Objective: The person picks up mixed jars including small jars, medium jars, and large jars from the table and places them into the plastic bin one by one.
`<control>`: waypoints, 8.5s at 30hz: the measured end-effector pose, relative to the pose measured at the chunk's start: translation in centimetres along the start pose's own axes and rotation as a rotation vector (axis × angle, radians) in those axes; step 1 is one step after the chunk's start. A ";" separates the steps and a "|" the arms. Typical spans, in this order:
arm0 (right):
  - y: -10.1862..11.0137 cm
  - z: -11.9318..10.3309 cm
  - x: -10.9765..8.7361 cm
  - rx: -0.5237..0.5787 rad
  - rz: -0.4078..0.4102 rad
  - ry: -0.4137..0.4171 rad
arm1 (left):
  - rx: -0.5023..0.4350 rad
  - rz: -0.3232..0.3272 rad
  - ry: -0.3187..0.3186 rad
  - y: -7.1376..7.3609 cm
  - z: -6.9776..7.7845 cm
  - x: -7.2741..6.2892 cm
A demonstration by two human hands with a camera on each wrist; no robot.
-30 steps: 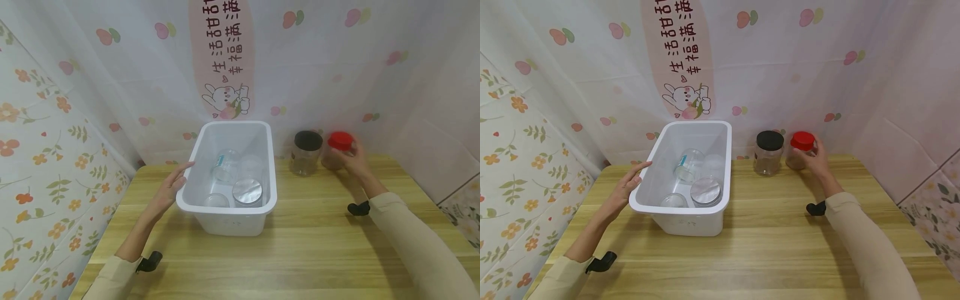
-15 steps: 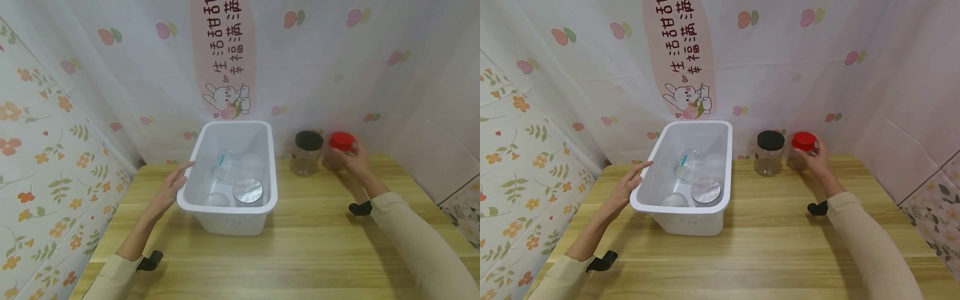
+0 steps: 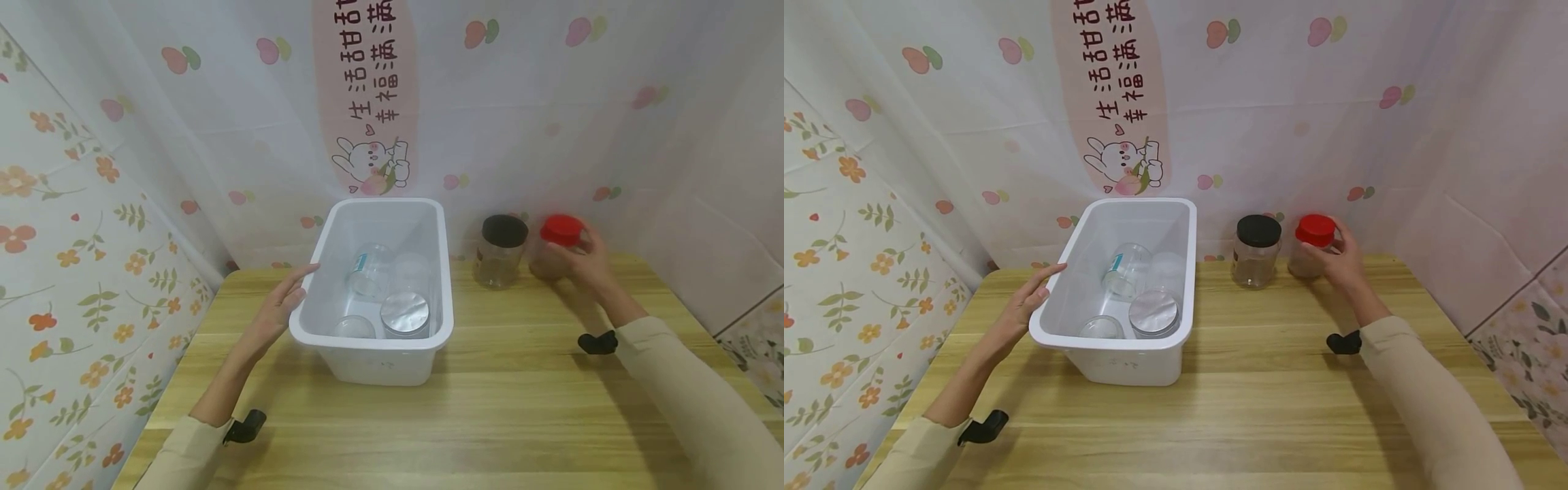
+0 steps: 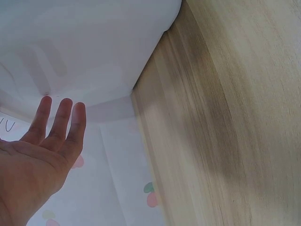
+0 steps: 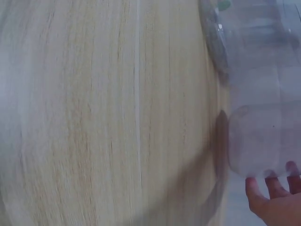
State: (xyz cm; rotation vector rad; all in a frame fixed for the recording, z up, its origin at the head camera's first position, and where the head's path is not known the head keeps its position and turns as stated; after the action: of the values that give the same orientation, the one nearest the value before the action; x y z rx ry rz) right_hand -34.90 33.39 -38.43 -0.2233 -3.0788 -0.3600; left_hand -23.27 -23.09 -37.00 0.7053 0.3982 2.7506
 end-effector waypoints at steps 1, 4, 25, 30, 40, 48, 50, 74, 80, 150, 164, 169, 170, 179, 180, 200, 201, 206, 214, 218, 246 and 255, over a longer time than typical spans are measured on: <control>0.0 0.0 0.0 0.006 -0.004 -0.005 | -0.001 -0.001 -0.001 0.0 0.0 0.0; 0.1 -0.1 -0.2 -0.014 -0.009 -0.012 | -0.005 -0.001 -0.001 0.0 0.0 0.0; 1.4 1.9 0.2 -0.085 -0.042 0.028 | -0.043 -0.003 -0.003 -0.2 0.1 0.0; 1.3 1.7 -0.4 0.020 -0.102 -0.007 | -0.036 0.000 0.004 -0.2 0.2 0.0; 0.5 0.9 -0.8 -0.064 -0.134 0.036 | -0.011 -0.037 -0.003 0.3 0.2 0.2; 0.1 0.4 -1.3 -0.123 -0.154 0.010 | -0.025 -0.079 0.005 1.0 0.4 0.4; 0.0 0.2 -1.4 -0.127 -0.163 0.011 | -0.015 -0.074 0.007 1.1 0.6 0.4; -0.8 -1.8 -2.7 -0.124 -0.214 0.061 | -0.003 -0.038 0.029 0.9 0.6 0.0; -1.1 -2.4 -3.2 -0.128 -0.221 0.080 | -0.006 -0.033 0.028 0.8 0.6 -0.1; -5.9 -8.5 -8.3 -0.224 -0.373 0.198 | -0.021 -0.013 0.010 0.7 0.5 -0.1; -7.6 -9.3 -8.6 -0.234 -0.423 0.208 | -0.002 -0.011 0.037 0.6 0.4 -0.1; -8.4 -10.0 -8.8 -0.228 -0.440 0.231 | -0.003 -0.013 0.032 0.6 0.4 -0.2; -8.5 -10.2 -8.8 -0.229 -0.441 0.237 | 0.000 -0.014 0.031 0.6 0.4 -0.2; -9.4 -11.2 -8.8 -0.265 -0.443 0.268 | 0.001 -0.014 0.037 0.6 0.3 -0.2; -9.5 -11.3 -8.7 -0.270 -0.444 0.271 | 0.001 -0.014 0.038 0.6 0.3 -0.2; -11.4 -13.5 -9.0 -0.372 -0.416 0.434 | 0.001 -0.017 0.038 0.5 0.4 -0.1; -11.5 -13.6 -9.0 -0.377 -0.415 0.442 | 0.002 -0.016 0.040 0.5 0.4 -0.1; -12.0 -14.4 -9.2 -0.420 -0.393 0.458 | -0.001 -0.019 0.042 0.5 0.4 -0.1; -12.5 -15.2 -9.4 -0.443 -0.360 0.483 | -0.015 -0.020 0.042 0.4 0.3 -0.2; -12.8 -15.8 -9.5 -0.432 -0.358 0.500 | -0.015 -0.021 0.041 0.3 0.4 -0.2; -14.9 -18.9 -10.4 -0.670 -0.258 0.546 | -0.026 -0.016 0.032 0.2 0.3 -0.2; -15.6 -19.9 -10.7 -0.719 -0.280 0.511 | -0.015 -0.018 0.045 0.3 0.3 -0.3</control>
State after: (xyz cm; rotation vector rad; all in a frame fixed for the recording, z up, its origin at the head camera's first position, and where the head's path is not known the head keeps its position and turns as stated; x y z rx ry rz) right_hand -26.23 12.23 -23.18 0.2549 -2.3575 -1.2934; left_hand -22.96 -23.41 -36.77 0.6340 0.3910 2.7540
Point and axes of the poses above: each hand's wrist, its own x-axis towards the middle knuckle, its own y-axis out of the back of the hand, z = x × y, the point moved 6 cm from there along x, towards the middle knuckle, and after that the axes turned 11 degrees about -y, right-handed, at the moved point
